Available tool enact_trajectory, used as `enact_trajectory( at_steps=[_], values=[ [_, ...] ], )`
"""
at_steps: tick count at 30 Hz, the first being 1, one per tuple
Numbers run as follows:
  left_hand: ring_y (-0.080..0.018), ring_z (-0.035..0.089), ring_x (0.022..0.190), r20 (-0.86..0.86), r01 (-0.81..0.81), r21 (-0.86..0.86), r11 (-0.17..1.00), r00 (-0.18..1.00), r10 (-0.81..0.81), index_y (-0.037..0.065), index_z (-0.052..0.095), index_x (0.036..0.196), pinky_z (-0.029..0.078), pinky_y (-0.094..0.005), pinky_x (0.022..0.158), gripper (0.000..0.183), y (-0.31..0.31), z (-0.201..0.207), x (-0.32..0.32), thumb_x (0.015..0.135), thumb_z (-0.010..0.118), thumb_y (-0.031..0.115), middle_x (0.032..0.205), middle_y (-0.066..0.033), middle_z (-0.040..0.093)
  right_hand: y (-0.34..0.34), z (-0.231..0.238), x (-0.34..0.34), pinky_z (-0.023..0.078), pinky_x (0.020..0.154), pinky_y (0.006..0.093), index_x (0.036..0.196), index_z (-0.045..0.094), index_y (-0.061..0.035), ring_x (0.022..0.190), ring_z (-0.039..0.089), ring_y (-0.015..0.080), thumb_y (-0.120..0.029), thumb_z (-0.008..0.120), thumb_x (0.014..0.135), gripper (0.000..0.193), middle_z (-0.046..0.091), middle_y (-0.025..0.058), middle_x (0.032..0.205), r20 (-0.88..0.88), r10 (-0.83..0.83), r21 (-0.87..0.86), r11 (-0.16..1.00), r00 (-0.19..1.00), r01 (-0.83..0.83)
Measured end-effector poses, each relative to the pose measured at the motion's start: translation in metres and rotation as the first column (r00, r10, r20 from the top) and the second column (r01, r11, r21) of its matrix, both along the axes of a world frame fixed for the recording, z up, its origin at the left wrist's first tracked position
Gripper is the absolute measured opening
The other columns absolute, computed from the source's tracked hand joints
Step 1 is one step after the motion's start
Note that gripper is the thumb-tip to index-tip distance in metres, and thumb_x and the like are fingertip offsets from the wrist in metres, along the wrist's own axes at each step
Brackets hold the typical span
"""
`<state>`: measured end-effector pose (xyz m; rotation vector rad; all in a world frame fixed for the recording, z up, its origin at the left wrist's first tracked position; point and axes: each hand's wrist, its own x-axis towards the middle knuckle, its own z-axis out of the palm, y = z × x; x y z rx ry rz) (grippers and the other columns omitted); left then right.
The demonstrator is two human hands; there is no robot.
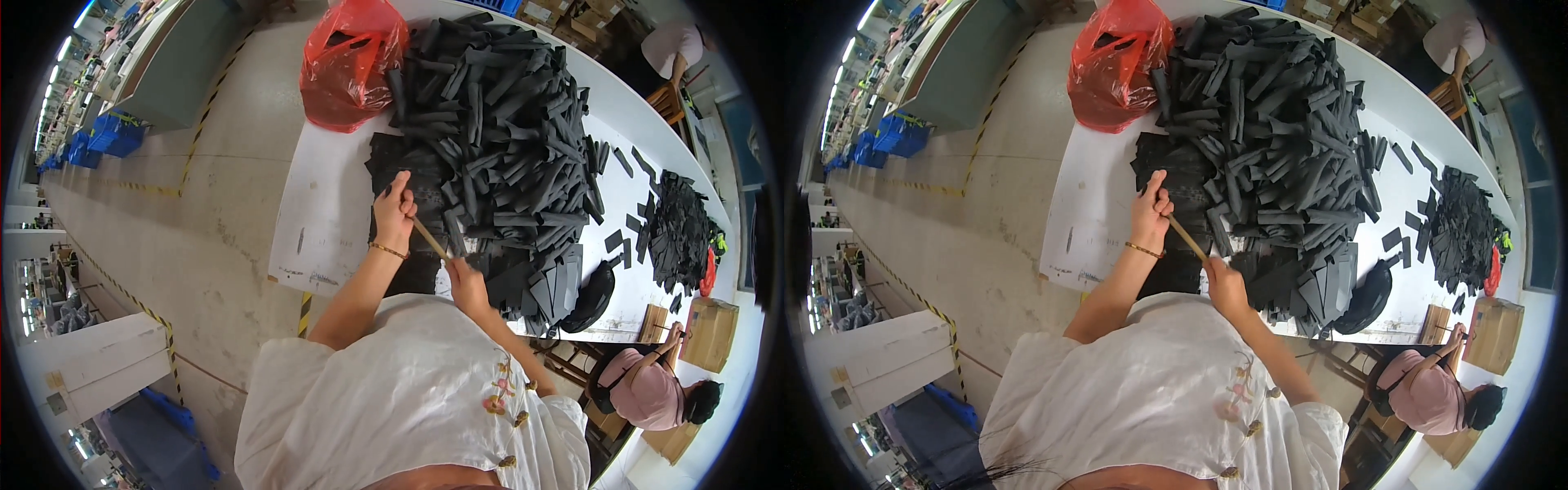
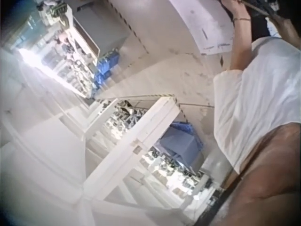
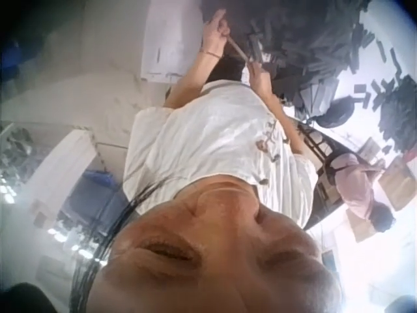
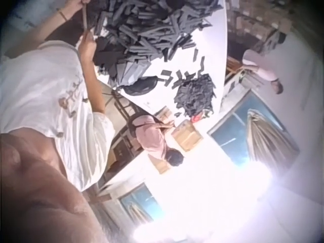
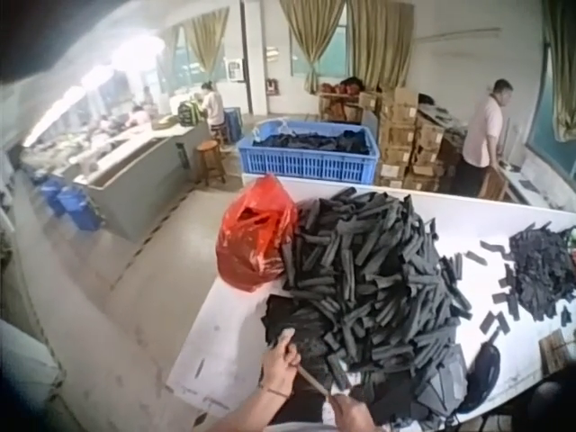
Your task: The worker applies glue to small black foam strips using a wooden stick and organizes them on a table.
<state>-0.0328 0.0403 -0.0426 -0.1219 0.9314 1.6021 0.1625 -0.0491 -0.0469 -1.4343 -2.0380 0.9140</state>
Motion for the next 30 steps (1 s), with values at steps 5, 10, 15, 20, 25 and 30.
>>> enact_trajectory(
  at_steps=[5, 10, 15, 20, 25, 30],
  values=[
    [-0.0061, 0.033, 0.036, 0.08, 0.082, -0.056, 0.995, 0.994, -0.077, 0.006, 0.064, 0.085, 0.023, -0.0219, 0.038, 0.017, -0.008, -0.007, 0.022, 0.083, 0.074, 0.02, 0.051, 0.0026, 0.047, -0.03, 0.027, 0.042, 0.048, 0.054, 0.0436, 0.089, 0.056, -0.0023, 0.067, 0.063, 0.0402, -0.008, 0.061, 0.089, 0.008, 0.061, 0.0225, 0.071, -0.025, 0.029, -0.036, 0.999, 0.999, -0.03],
    [-0.0055, 0.031, 0.037, -0.027, -0.002, -0.017, 1.0, 1.0, 0.002, 0.004, 0.062, 0.091, 0.023, -0.0213, 0.037, 0.029, 0.016, 0.003, 0.011, 0.091, 0.064, 0.033, 0.052, 0.0029, 0.043, -0.052, 0.033, 0.06, 0.048, 0.051, 0.0427, 0.091, 0.056, -0.0025, 0.063, 0.063, 0.0384, -0.009, 0.063, 0.087, 0.01, 0.061, 0.0211, 0.069, 0.085, -0.019, 0.057, 0.998, 0.996, 0.014],
    [-0.0064, 0.033, 0.04, -0.012, -0.16, 0.129, 0.979, 0.987, 0.163, 0.006, 0.06, 0.09, 0.025, -0.0209, 0.04, 0.028, 0.037, -0.008, -0.04, 0.096, 0.056, 0.033, 0.054, 0.0018, 0.044, -0.051, 0.05, 0.078, 0.045, 0.049, 0.0331, 0.096, 0.059, -0.0007, 0.051, 0.06, 0.024, -0.008, 0.064, 0.087, 0.013, 0.06, 0.0146, 0.064, -0.035, -0.021, -0.098, 0.995, 0.999, 0.017],
    [-0.0058, 0.038, 0.047, 0.185, -0.1, 0.039, 0.994, 0.978, 0.091, 0.008, 0.059, 0.086, 0.03, -0.0209, 0.044, 0.028, 0.011, -0.027, 0.015, 0.099, 0.051, 0.031, 0.06, 0.0018, 0.048, 0.028, 0.052, 0.001, 0.039, 0.053, 0.0259, 0.11, 0.058, -0.0002, 0.059, 0.045, 0.0116, -0.01, 0.075, 0.081, 0.035, 0.05, 0.0054, 0.073, -0.312, -0.11, 0.0, 0.993, 0.944, 0.116],
    [-0.0085, 0.047, 0.051, 0.268, -0.027, 0.078, 0.997, 0.963, 0.005, 0.005, 0.061, 0.09, 0.039, -0.0226, 0.048, 0.029, 0.001, -0.018, 0.029, 0.098, 0.053, 0.032, 0.067, 0.0, 0.053, 0.053, 0.028, -0.021, 0.038, 0.052, 0.0276, 0.095, 0.062, 0.0011, 0.06, 0.047, 0.0149, -0.005, 0.068, 0.085, 0.013, 0.053, 0.0081, 0.076, -0.416, -0.058, 0.043, 0.996, 0.908, 0.083],
    [-0.0158, 0.064, 0.088, -0.619, 0.736, 0.074, 0.672, 0.563, -0.548, 0.001, 0.059, 0.115, 0.054, -0.0292, 0.07, 0.034, -0.013, 0.016, 0.016, 0.093, 0.061, 0.026, 0.103, -0.0085, 0.064, 0.063, 0.042, -0.008, 0.038, 0.053, 0.029, 0.09, 0.062, 0.0006, 0.06, 0.05, 0.0187, -0.005, 0.064, 0.087, 0.006, 0.053, 0.0097, 0.075, -0.318, 0.001, 0.09, 0.996, 0.948, 0.029]
  ],
)
